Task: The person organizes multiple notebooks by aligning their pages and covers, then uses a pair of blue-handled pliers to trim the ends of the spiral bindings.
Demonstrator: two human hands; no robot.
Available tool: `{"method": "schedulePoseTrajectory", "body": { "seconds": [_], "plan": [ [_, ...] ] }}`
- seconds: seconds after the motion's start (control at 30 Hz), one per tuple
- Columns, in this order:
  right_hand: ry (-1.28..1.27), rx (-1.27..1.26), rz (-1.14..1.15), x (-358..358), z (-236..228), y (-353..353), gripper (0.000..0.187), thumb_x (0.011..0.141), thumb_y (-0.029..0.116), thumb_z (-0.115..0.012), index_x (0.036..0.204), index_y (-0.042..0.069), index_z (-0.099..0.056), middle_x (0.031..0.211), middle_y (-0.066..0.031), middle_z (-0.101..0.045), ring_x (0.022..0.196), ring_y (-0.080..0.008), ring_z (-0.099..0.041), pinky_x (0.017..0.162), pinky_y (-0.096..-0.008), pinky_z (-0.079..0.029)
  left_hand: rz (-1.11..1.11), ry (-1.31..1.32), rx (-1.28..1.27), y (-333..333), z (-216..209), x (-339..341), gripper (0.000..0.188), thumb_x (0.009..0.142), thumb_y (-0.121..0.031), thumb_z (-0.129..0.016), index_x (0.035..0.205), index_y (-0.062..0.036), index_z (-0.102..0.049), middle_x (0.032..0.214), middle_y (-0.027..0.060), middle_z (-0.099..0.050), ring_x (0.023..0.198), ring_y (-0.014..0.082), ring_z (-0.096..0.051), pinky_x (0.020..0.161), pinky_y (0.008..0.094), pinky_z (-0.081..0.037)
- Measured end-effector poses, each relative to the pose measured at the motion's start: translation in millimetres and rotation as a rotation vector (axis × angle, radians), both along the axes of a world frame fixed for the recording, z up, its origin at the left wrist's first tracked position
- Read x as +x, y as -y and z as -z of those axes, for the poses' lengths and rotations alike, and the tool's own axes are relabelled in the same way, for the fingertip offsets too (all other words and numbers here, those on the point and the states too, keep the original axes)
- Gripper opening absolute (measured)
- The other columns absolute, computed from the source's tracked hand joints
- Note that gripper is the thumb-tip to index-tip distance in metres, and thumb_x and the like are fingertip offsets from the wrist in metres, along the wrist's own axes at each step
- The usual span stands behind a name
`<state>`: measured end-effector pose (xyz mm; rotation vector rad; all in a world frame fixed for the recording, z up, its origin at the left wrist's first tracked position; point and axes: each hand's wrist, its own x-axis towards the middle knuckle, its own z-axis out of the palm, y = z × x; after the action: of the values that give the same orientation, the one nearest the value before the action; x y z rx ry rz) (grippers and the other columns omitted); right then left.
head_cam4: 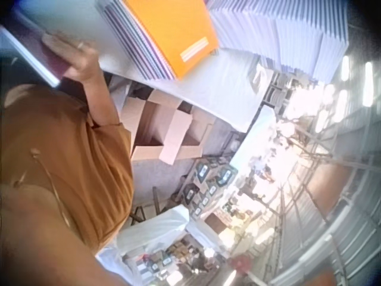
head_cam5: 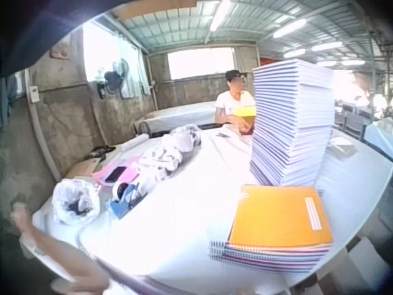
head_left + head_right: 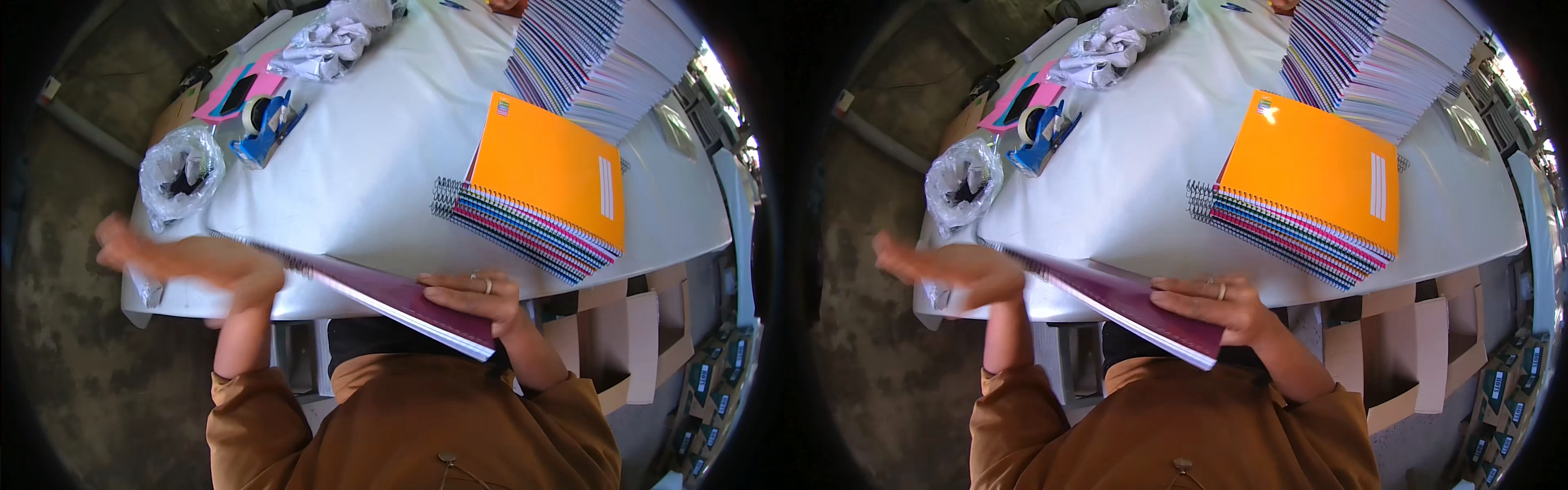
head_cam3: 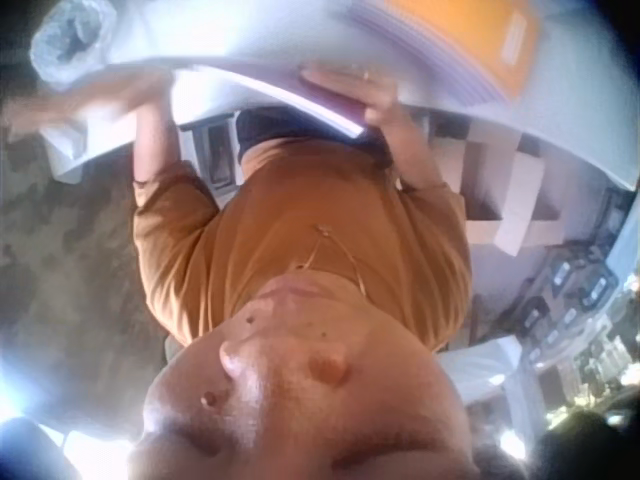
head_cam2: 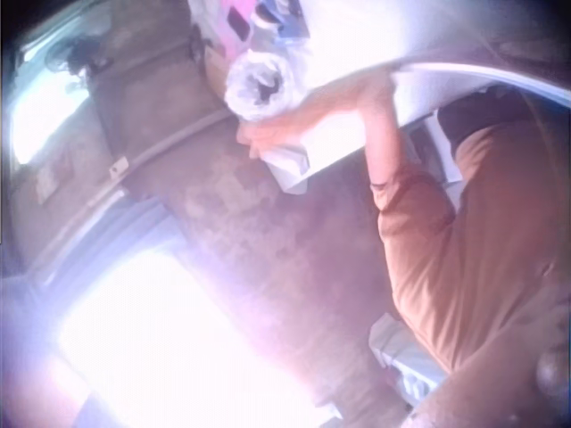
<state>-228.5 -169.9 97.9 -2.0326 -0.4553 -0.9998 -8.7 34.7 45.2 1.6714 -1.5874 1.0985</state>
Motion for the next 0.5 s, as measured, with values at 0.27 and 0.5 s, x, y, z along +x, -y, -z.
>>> {"method": "schedulePoseTrajectory", "body": {
  "seconds": [0.27, 0.5],
  "plan": [
    [-0.063, 0.078, 0.052, -0.8, 3.7, 0.6, 0.036, 0.069, 0.009, -0.072, 0.103, 0.0, -0.066, 0.101, -0.0164, -0.066, 0.085, -0.0248, -0.067, 0.071, -0.0293, -0.054, -0.172, 0.228, -0.534, 57.9, -150.2, -14.8, 0.066, 0.097, -0.044, -0.022, 0.134, 0.0093, -0.024, 0.144, 0.0206, -0.026, 0.129, 0.0232, -0.033, 0.109, 0.0418, -0.02],
    [0.02, 0.09, 0.099, 5.7, 9.6, 4.0, 0.038, 0.07, 0.012, -0.071, 0.105, 0.001, -0.064, 0.1, -0.0164, -0.066, 0.078, -0.0236, -0.067, 0.066, -0.0278, -0.054, 0.253, 0.195, 0.058, 24.2, -55.8, -23.6, 0.097, 0.076, -0.078, -0.033, 0.142, -0.0084, -0.024, 0.143, 0.0157, -0.029, 0.128, 0.0441, -0.026, 0.106, 0.0624, -0.001]
  ]
}}
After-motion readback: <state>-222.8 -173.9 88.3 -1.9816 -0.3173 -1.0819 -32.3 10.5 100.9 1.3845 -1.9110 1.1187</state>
